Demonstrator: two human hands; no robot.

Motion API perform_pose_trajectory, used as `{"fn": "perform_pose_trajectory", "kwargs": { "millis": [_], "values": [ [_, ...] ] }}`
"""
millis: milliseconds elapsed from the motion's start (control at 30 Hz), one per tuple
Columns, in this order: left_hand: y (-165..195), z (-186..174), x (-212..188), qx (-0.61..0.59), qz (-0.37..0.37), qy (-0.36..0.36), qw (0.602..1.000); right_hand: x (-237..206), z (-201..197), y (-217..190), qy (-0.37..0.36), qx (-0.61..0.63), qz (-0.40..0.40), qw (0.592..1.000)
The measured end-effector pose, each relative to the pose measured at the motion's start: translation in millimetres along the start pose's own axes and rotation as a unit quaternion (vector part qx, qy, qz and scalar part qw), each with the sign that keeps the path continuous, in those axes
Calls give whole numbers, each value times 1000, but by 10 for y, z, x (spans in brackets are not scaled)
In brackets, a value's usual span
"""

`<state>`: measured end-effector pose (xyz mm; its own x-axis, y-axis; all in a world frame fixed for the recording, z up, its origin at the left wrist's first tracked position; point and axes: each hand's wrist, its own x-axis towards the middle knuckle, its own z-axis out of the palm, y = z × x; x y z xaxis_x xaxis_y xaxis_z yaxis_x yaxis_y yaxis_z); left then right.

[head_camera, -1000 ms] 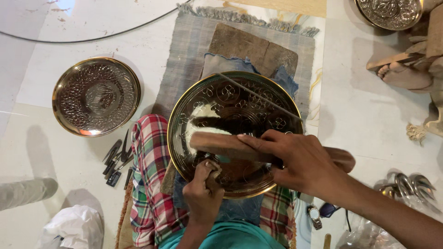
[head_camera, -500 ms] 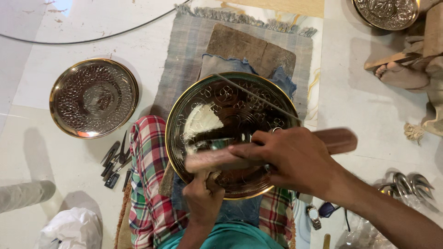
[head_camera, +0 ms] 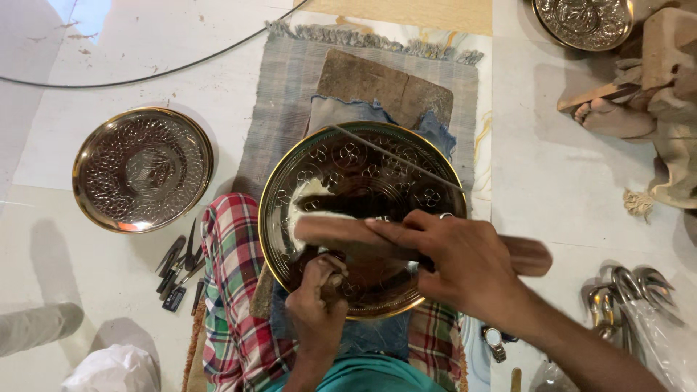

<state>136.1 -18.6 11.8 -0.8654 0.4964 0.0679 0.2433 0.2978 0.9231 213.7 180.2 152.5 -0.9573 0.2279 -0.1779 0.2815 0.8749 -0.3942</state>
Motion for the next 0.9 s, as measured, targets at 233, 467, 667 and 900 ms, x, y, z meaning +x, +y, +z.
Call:
{"fn": "perform_pose_trajectory", "kwargs": {
  "millis": [233, 467, 667, 900],
  "values": [
    [-18, -15, 372, -153, 29, -144, 977, -591, 1148, 212, 240, 487, 190, 818],
    [-2, -69, 791, -16, 264, -374, 889, -1310, 1917, -6, 325, 478, 302, 758],
    [-88, -47, 919, 8, 295, -415, 861, -1415, 2033, -40, 340, 469, 279, 766],
    [-142, 166, 1016, 82, 307, -491, 811, -1444, 2075, -48, 462, 285, 280, 792]
  ]
}}
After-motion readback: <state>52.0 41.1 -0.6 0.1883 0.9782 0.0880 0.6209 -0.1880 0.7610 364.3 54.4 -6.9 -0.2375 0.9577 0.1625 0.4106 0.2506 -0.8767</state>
